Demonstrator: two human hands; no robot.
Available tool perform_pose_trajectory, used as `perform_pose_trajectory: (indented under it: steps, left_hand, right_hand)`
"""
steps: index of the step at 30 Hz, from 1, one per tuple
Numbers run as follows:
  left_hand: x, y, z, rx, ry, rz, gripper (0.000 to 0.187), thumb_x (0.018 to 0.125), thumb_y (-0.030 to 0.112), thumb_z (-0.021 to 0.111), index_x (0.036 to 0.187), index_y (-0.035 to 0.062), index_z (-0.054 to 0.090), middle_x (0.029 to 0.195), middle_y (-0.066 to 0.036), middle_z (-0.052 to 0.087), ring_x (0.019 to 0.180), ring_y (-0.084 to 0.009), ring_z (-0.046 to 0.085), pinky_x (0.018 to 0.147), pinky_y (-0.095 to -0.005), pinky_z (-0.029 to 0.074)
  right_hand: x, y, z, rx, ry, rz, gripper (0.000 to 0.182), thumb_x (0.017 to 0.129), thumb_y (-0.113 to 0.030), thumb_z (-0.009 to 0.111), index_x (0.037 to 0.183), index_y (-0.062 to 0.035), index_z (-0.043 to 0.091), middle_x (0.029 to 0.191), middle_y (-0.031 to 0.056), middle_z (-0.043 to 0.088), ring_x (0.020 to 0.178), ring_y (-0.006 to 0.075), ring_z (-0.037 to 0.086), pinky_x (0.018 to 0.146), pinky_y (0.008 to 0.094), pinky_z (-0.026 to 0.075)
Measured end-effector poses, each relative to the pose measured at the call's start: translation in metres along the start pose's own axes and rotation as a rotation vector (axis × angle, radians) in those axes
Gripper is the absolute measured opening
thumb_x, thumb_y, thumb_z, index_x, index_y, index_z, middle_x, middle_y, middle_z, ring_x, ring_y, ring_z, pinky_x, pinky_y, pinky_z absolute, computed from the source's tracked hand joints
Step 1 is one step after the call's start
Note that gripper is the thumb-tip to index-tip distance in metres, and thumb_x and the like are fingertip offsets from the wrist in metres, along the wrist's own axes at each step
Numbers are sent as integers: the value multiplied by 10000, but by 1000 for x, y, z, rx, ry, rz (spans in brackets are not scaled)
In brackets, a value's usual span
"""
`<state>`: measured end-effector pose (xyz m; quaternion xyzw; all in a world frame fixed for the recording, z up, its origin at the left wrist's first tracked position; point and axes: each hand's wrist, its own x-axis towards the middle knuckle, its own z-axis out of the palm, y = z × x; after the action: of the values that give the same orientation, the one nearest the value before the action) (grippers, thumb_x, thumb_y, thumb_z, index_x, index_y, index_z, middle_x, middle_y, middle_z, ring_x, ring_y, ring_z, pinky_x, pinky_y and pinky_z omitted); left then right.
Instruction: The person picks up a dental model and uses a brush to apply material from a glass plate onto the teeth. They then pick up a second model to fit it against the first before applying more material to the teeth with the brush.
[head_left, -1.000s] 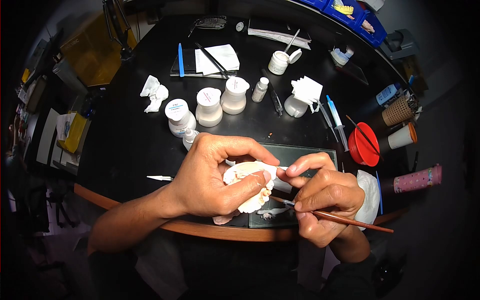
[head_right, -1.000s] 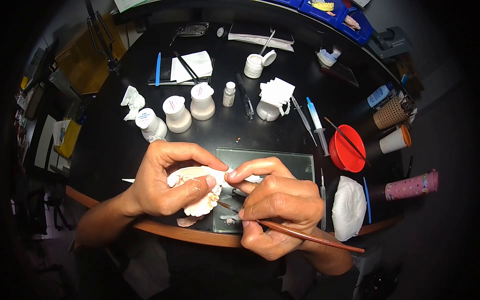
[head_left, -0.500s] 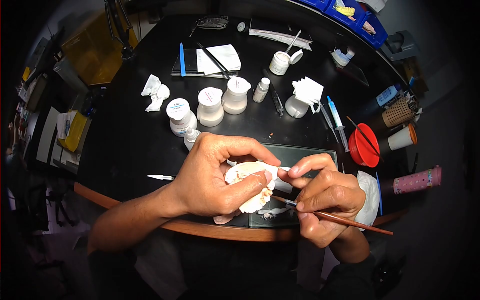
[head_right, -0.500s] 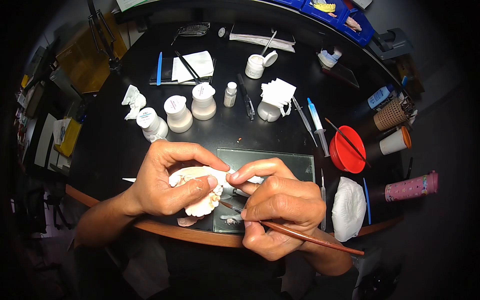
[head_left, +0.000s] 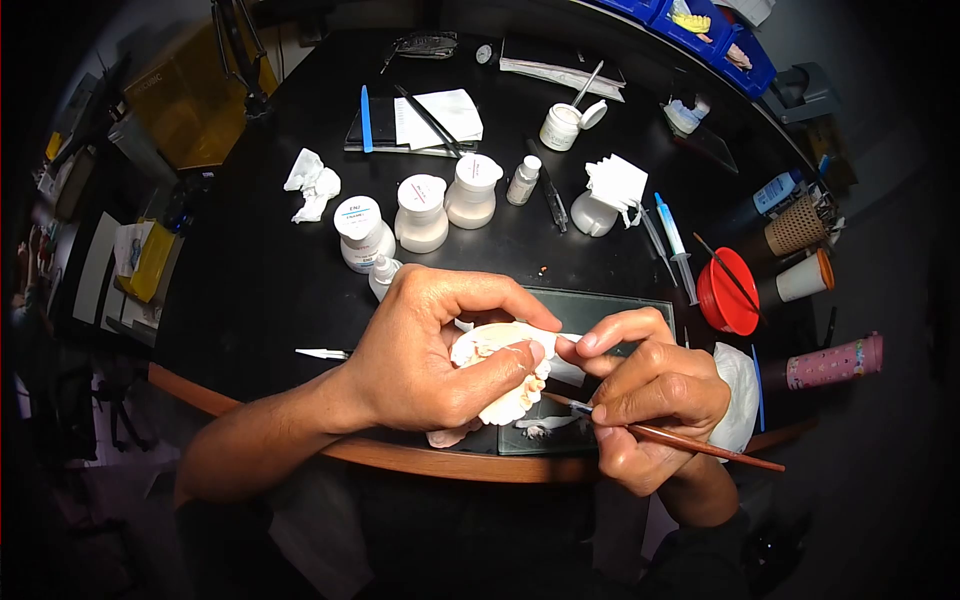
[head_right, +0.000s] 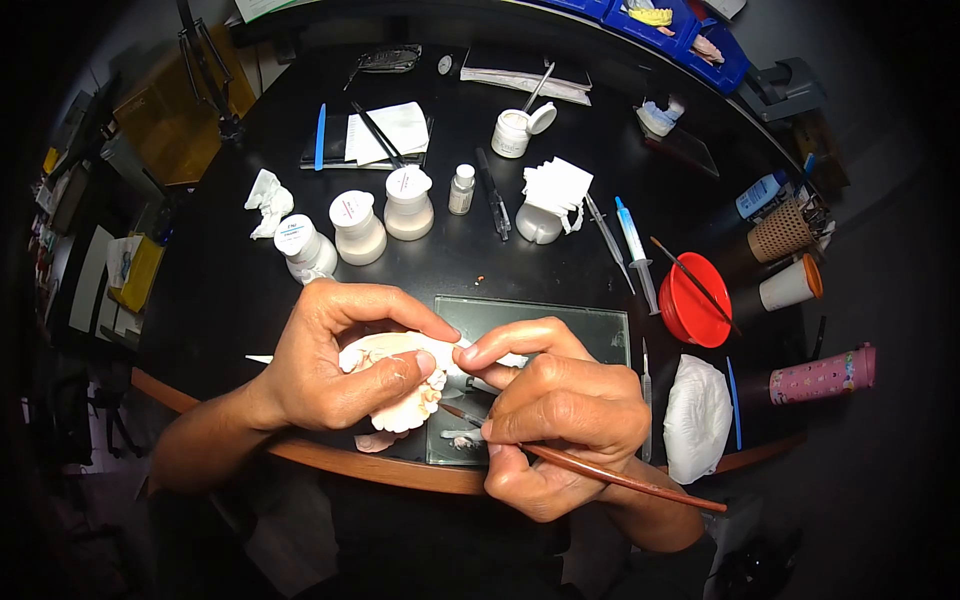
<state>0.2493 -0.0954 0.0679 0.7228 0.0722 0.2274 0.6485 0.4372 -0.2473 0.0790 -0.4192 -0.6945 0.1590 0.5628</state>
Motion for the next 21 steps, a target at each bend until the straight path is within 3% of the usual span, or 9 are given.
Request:
perform_pose_trajectory:
  steps: [21]
  left_hand:
    - [0,1,0,-18,-5,-28,230,904,7,671,1109,-73,736,940,-124,755,824,-98,698,724,-239,546]
  right_hand:
    - [0,0,0,-4,-9,-9,146,624,38,689,762,-9,683,731,73,690,1001,354,729,899,403,641]
